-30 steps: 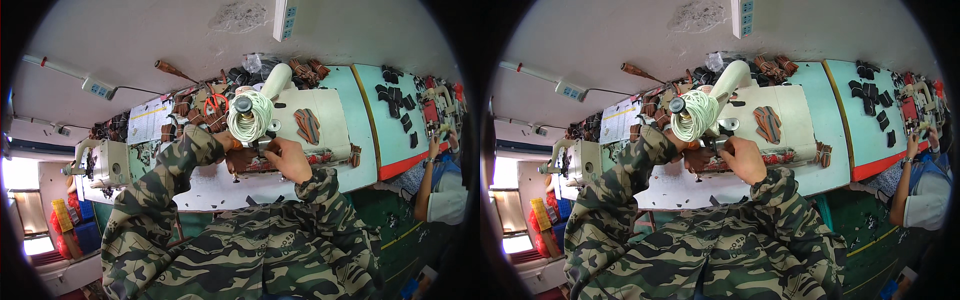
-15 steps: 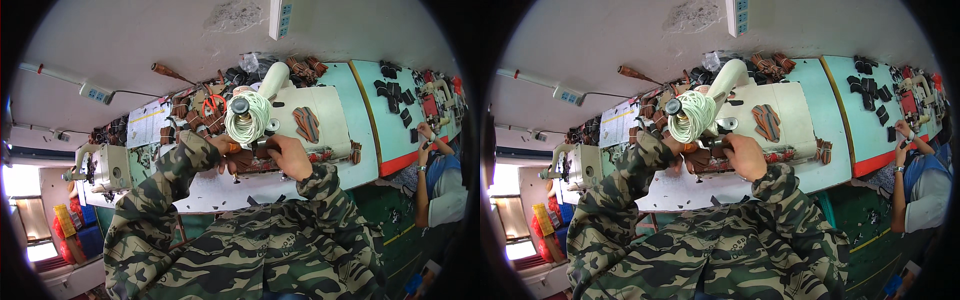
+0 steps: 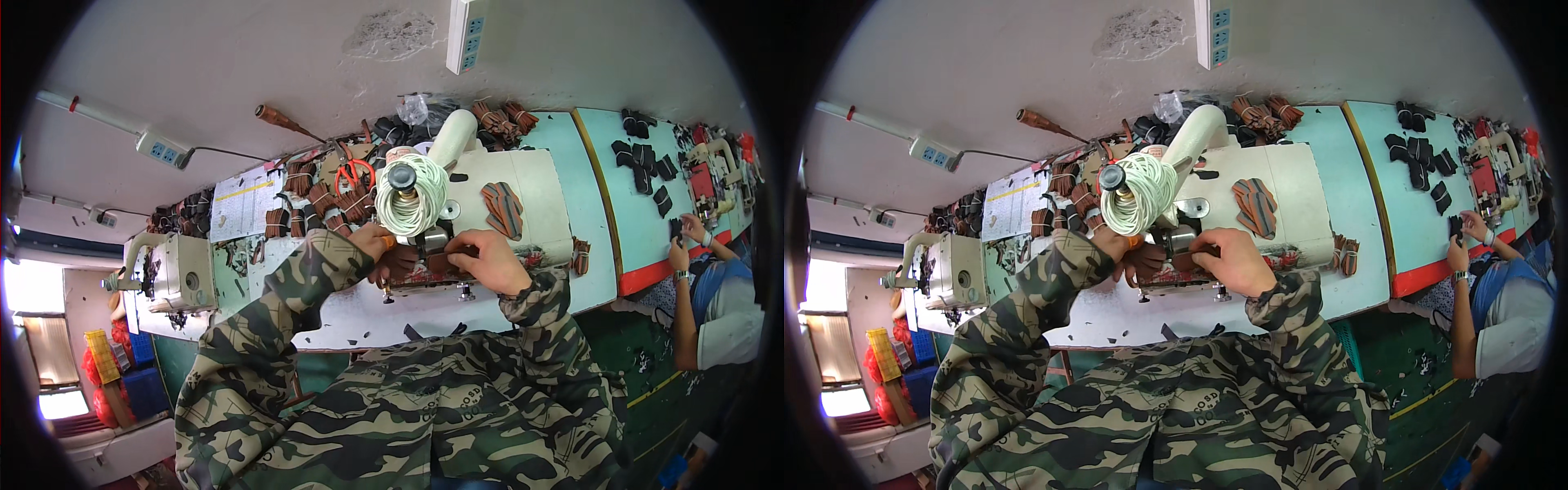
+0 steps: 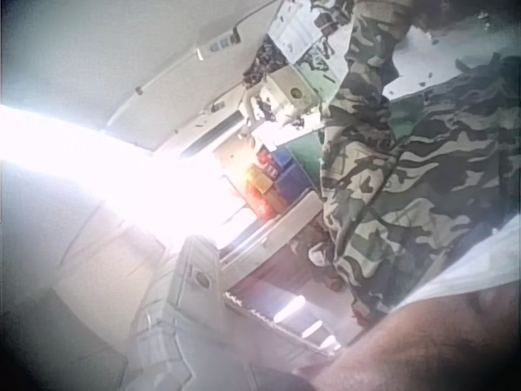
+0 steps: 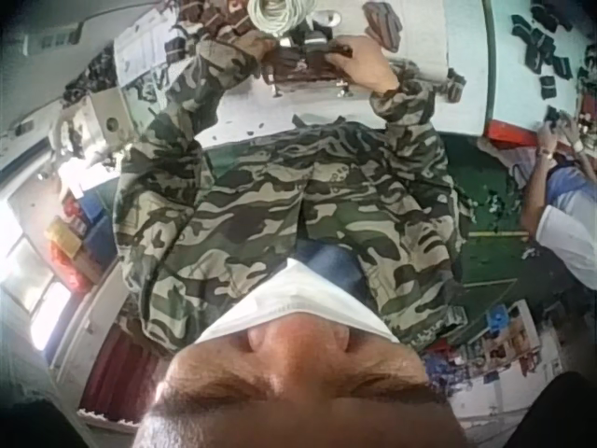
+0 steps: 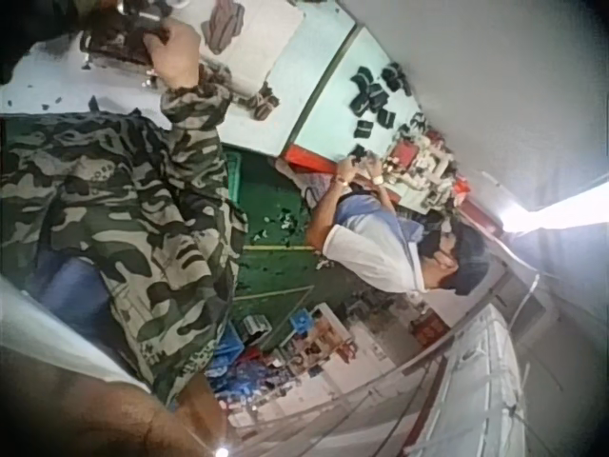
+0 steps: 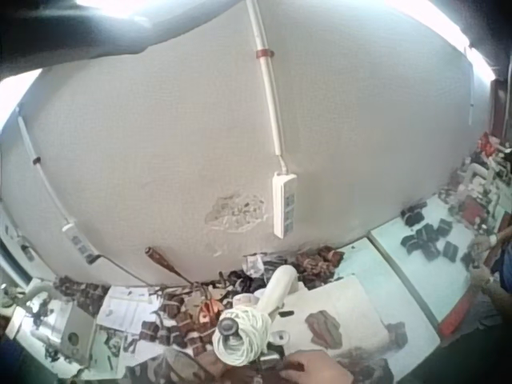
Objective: The person feeds leather pieces through a skiving machine by hand to bevel their edges, handles bundles of leather straps, and stacks the pieces on the workbench.
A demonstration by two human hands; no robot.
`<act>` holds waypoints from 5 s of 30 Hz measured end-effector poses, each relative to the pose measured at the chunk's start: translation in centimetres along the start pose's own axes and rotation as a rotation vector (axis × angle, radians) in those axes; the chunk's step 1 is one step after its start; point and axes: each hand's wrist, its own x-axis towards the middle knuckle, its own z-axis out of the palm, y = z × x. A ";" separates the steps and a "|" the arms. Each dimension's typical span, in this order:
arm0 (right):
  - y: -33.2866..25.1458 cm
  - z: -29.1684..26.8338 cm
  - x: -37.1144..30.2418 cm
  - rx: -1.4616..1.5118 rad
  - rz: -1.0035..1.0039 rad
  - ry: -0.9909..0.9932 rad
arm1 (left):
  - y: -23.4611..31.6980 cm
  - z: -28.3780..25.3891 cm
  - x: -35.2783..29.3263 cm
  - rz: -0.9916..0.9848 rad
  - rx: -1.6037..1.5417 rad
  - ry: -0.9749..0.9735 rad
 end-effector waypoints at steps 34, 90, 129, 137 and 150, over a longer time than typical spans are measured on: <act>0.4 -0.4 -0.1 -0.110 -0.097 0.071 | -0.9 0.1 -0.4 0.004 -0.100 -0.019; -2.7 6.6 -2.6 0.253 -0.099 0.154 | -2.7 7.8 -4.2 0.503 0.675 0.576; -1.1 8.4 -5.4 -0.054 -0.209 0.317 | -2.5 7.6 -4.3 0.481 0.842 0.289; -0.6 5.6 -5.1 0.597 0.079 0.167 | -3.8 5.9 -5.7 0.195 -0.417 -0.319; -1.0 5.6 -2.7 0.598 0.186 0.093 | -2.6 4.8 -5.8 0.135 -0.530 -0.156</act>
